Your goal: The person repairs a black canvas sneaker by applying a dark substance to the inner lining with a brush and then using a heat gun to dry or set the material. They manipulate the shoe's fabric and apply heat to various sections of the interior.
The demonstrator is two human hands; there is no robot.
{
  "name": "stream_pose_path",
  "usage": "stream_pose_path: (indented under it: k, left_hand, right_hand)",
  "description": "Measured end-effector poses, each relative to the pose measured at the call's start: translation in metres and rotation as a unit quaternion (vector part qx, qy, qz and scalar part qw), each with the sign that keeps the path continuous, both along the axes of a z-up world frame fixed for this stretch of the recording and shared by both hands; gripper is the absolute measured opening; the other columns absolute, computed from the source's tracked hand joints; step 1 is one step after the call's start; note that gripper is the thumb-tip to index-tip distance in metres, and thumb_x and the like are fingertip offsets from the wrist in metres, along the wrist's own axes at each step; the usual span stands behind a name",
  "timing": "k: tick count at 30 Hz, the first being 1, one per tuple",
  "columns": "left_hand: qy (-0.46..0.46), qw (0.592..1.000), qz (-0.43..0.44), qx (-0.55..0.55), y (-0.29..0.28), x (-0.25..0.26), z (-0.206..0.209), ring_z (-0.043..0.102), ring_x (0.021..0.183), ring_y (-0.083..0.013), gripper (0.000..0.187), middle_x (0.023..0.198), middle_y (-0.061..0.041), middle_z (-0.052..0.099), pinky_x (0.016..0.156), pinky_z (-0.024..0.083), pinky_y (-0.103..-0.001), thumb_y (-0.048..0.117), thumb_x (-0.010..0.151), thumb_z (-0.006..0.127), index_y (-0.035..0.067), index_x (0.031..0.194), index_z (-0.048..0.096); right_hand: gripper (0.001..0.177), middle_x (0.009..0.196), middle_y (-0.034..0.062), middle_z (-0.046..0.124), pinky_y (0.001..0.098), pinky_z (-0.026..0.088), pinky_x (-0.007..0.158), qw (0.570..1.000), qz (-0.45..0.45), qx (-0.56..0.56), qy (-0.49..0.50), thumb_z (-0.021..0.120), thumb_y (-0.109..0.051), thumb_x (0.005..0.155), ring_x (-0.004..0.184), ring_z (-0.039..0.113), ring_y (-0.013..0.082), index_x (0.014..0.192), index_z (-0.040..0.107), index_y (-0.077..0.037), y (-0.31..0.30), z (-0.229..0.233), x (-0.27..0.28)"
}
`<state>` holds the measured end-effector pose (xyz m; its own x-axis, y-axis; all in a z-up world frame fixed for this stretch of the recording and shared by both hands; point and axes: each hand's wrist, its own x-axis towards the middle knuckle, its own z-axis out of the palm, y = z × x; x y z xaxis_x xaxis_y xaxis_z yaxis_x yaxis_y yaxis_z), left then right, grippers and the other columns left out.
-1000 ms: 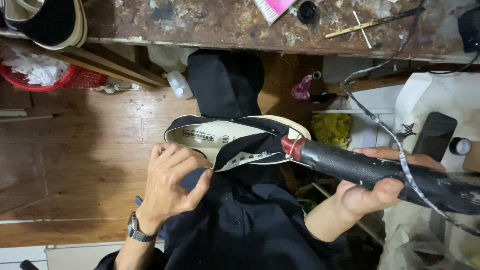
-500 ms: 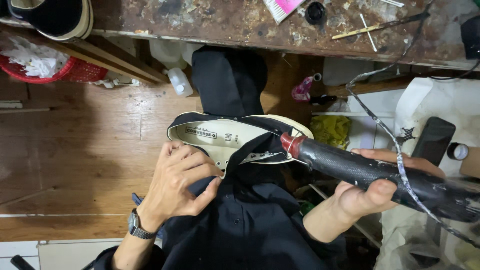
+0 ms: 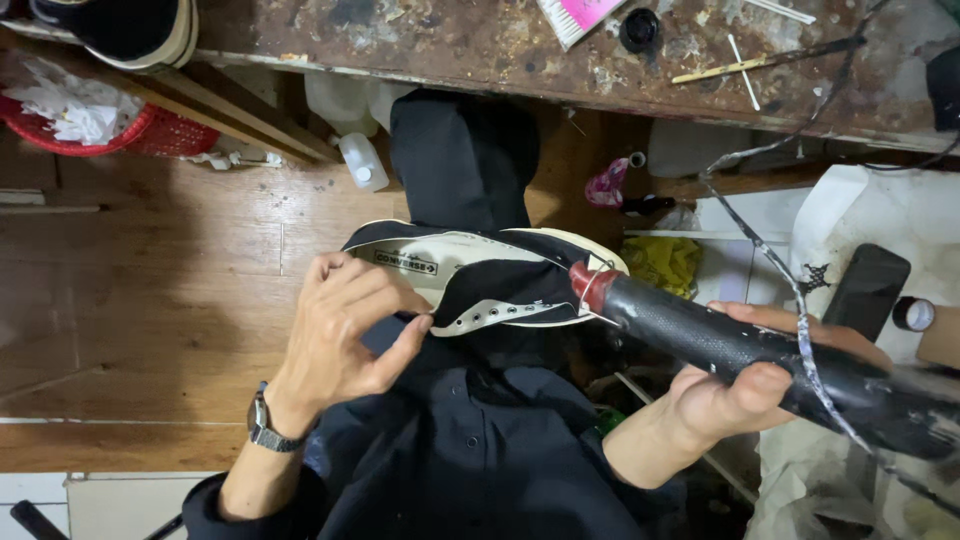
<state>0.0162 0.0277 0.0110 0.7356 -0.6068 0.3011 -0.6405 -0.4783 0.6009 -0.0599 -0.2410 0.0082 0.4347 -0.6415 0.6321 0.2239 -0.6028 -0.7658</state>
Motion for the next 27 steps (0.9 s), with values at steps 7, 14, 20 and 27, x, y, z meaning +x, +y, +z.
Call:
stream_pose_path:
  k: [7,14,20,27]
  left_hand:
    - [0.009,0.996,-0.082,-0.034,0.0,0.0,0.005,0.046,0.062,-0.0154,0.015,0.07,0.004,0.06,0.075,0.032,-0.034,0.026,0.085,0.058,0.018,0.073,0.063]
    - [0.01,0.981,-0.182,-0.072,-0.032,-0.025,0.014,0.045,0.063,-0.0207,0.011,0.073,0.001,0.053,0.064,0.03,-0.034,0.015,0.087,0.054,0.011,0.085,0.063]
    - [0.002,0.978,-0.203,-0.057,-0.044,-0.038,-0.004,0.042,0.064,-0.0206,0.014,0.075,-0.001,0.049,0.062,0.03,-0.033,0.014,0.088,0.053,0.012,0.075,0.054]
    - [-0.014,0.977,-0.206,-0.045,-0.044,-0.04,-0.008,0.04,0.065,-0.0209,0.015,0.073,-0.001,0.045,0.061,0.029,-0.034,0.016,0.09,0.051,0.012,0.075,0.052]
  right_hand:
    - [0.05,0.072,0.014,0.047,0.0342,0.043,0.058,1.0,0.007,0.024,0.008,0.051,-0.051,0.091,0.058,0.049,0.0275,0.114,0.035,-0.009,-0.004,-0.003,-0.006]
    - [0.045,0.075,0.0181,0.046,0.0374,0.043,0.061,0.998,0.058,-0.019,0.021,0.045,-0.042,0.096,0.062,0.049,0.0296,0.119,0.035,-0.005,-0.014,0.004,-0.011]
    - [0.053,0.089,0.0155,0.046,0.0408,0.047,0.069,0.994,0.072,0.034,0.069,0.052,-0.045,0.093,0.07,0.049,0.0258,0.128,0.035,-0.009,-0.006,0.019,-0.011]
    - [0.042,0.108,0.0153,0.045,0.0473,0.051,0.082,0.985,0.137,-0.021,0.103,0.056,-0.027,0.098,0.087,0.055,0.0316,0.132,0.036,-0.011,-0.005,0.03,0.0]
